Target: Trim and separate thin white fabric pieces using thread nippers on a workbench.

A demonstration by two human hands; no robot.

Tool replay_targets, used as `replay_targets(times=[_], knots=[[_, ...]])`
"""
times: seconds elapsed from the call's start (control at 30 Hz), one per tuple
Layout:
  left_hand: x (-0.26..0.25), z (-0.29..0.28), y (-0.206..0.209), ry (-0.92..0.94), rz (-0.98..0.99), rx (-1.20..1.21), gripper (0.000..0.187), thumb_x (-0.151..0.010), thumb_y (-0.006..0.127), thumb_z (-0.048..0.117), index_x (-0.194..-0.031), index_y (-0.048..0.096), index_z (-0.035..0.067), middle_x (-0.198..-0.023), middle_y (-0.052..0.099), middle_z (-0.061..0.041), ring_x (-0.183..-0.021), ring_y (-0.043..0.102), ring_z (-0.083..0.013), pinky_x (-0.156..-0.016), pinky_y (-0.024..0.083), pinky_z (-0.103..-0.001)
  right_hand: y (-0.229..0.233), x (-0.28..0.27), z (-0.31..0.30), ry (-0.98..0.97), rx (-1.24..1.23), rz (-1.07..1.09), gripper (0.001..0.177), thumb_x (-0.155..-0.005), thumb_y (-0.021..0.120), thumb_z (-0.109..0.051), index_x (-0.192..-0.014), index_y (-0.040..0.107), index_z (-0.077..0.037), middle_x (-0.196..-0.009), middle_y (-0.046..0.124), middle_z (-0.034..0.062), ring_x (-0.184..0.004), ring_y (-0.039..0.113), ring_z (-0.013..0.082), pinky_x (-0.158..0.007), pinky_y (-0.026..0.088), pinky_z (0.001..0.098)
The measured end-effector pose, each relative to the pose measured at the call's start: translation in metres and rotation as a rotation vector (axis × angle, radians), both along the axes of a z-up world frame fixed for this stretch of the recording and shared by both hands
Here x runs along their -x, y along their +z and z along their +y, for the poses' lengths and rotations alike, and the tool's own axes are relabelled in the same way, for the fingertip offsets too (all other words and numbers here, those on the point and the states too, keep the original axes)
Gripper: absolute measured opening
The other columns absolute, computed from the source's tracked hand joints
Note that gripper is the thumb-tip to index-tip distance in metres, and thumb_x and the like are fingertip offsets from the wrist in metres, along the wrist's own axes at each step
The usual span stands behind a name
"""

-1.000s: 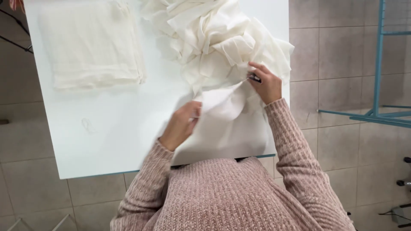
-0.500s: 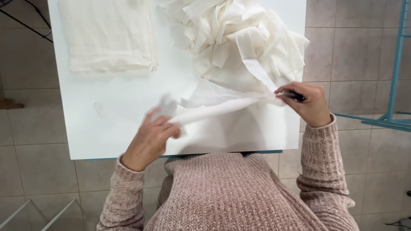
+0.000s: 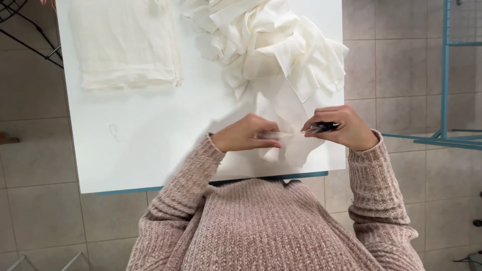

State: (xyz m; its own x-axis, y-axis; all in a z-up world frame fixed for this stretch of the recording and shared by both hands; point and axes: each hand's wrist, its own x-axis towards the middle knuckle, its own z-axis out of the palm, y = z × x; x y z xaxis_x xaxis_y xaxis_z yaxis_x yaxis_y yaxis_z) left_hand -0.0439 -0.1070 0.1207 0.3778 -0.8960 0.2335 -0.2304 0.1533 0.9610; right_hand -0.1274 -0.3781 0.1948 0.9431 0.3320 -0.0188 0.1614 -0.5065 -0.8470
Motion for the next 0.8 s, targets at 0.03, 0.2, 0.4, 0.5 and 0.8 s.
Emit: replay_targets(times=[0.03, 0.2, 0.4, 0.5, 0.8], knots=[[0.004, 0.004, 0.005, 0.003, 0.003, -0.003, 0.019, -0.096, 0.070, 0.030, -0.095, 0.065, 0.011, -0.070, 0.061, -0.002, -0.067, 0.062, -0.0202, -0.076, 0.053, -0.037, -0.005, 0.003, 0.001, 0.003, -0.003, 0.003, 0.011, -0.079, 0.083, -0.008, -0.087, 0.076, -0.006, -0.072, 0.068, 0.0104, -0.062, 0.066, 0.0235, -0.062, 0.053, 0.0342], [0.023, 0.034, 0.036, 0.284, -0.069, -0.183, 0.012, -0.101, 0.062, 0.019, -0.103, 0.072, 0.014, -0.082, 0.075, -0.008, -0.079, 0.075, -0.0310, -0.072, 0.060, -0.038, -0.047, 0.015, 0.020, -0.149, 0.079, -0.145, 0.015, -0.082, 0.084, -0.011, -0.095, 0.078, -0.007, -0.087, 0.068, 0.0077, -0.074, 0.068, 0.0230, -0.072, 0.055, 0.0319], [0.050, 0.070, -0.095, 0.553, 0.224, -0.462, 0.013, -0.090, 0.074, 0.021, -0.102, 0.078, 0.019, -0.088, 0.078, -0.006, -0.087, 0.075, -0.0261, -0.075, 0.061, -0.034, -0.176, 0.051, 0.078, -0.471, -0.092, -0.012, 0.027, -0.099, 0.069, -0.031, -0.119, 0.070, -0.013, -0.107, 0.057, 0.0076, -0.092, 0.060, 0.0220, -0.079, 0.051, 0.0319], [0.057, 0.080, -0.089, 0.584, 0.437, -0.450, 0.015, -0.093, 0.073, 0.031, -0.103, 0.078, 0.021, -0.087, 0.077, -0.004, -0.085, 0.074, -0.0152, -0.077, 0.060, -0.032, -0.110, 0.058, 0.125, -0.494, -0.532, 0.464, 0.033, -0.109, 0.041, -0.027, -0.126, 0.057, -0.005, -0.070, 0.033, -0.0094, -0.058, 0.040, -0.0001, -0.055, 0.036, 0.0156], [0.068, 0.084, -0.074, 0.616, 0.477, -0.467, 0.017, -0.089, 0.077, 0.037, -0.094, 0.080, 0.021, -0.073, 0.076, -0.004, -0.080, 0.061, -0.0036, -0.068, 0.055, -0.026, -0.152, 0.069, 0.149, -0.509, -1.005, 1.093, 0.045, -0.109, 0.045, -0.044, -0.100, 0.057, -0.002, -0.066, 0.023, -0.0081, -0.049, 0.021, 0.0014, -0.041, 0.020, 0.0167]])
